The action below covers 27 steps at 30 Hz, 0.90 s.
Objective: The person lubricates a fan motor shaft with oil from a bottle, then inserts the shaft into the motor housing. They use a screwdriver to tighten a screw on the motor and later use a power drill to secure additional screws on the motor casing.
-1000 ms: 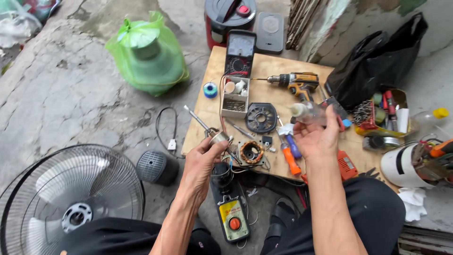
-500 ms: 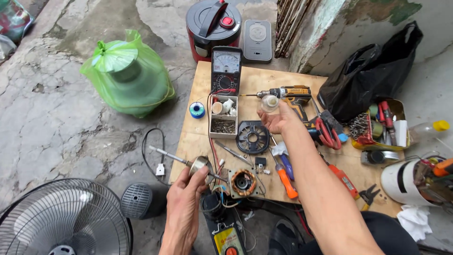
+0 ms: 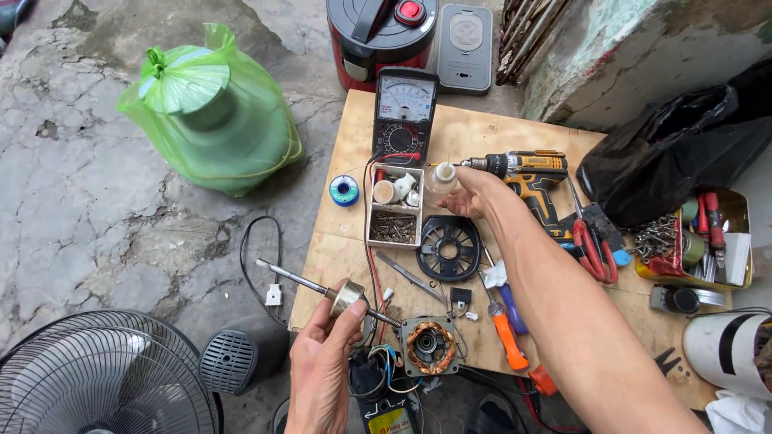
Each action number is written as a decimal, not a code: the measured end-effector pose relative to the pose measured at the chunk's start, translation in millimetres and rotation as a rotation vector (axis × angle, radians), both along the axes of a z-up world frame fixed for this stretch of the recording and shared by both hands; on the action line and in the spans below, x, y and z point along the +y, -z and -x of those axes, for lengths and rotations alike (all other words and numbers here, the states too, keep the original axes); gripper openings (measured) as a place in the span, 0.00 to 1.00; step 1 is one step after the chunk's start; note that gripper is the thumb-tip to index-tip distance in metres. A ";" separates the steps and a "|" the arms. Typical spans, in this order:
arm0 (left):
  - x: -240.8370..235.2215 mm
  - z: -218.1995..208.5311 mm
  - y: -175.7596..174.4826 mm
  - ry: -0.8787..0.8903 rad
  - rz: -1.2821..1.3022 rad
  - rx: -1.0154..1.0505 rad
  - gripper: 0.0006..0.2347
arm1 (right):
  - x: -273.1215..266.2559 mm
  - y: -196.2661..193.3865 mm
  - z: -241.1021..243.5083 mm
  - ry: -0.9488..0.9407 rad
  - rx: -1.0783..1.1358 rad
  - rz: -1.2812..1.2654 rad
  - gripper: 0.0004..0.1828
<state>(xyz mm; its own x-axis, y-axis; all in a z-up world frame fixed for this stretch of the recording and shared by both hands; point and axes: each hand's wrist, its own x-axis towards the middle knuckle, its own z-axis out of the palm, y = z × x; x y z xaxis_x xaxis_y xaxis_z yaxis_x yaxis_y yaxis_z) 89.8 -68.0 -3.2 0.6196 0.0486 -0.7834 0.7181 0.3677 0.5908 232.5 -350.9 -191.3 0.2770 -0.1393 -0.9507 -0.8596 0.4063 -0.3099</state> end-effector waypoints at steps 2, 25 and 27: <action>-0.1 0.4 -2.2 -0.001 0.010 0.003 0.22 | 6.9 -21.1 5.6 0.039 0.000 0.034 0.22; 6.7 75.7 7.1 0.277 0.057 -0.454 0.24 | 116.3 -175.1 283.9 -0.124 -0.901 0.837 0.04; 9.0 78.8 8.8 0.328 0.004 -0.494 0.23 | 119.8 -185.9 290.4 -0.230 -0.931 0.857 0.07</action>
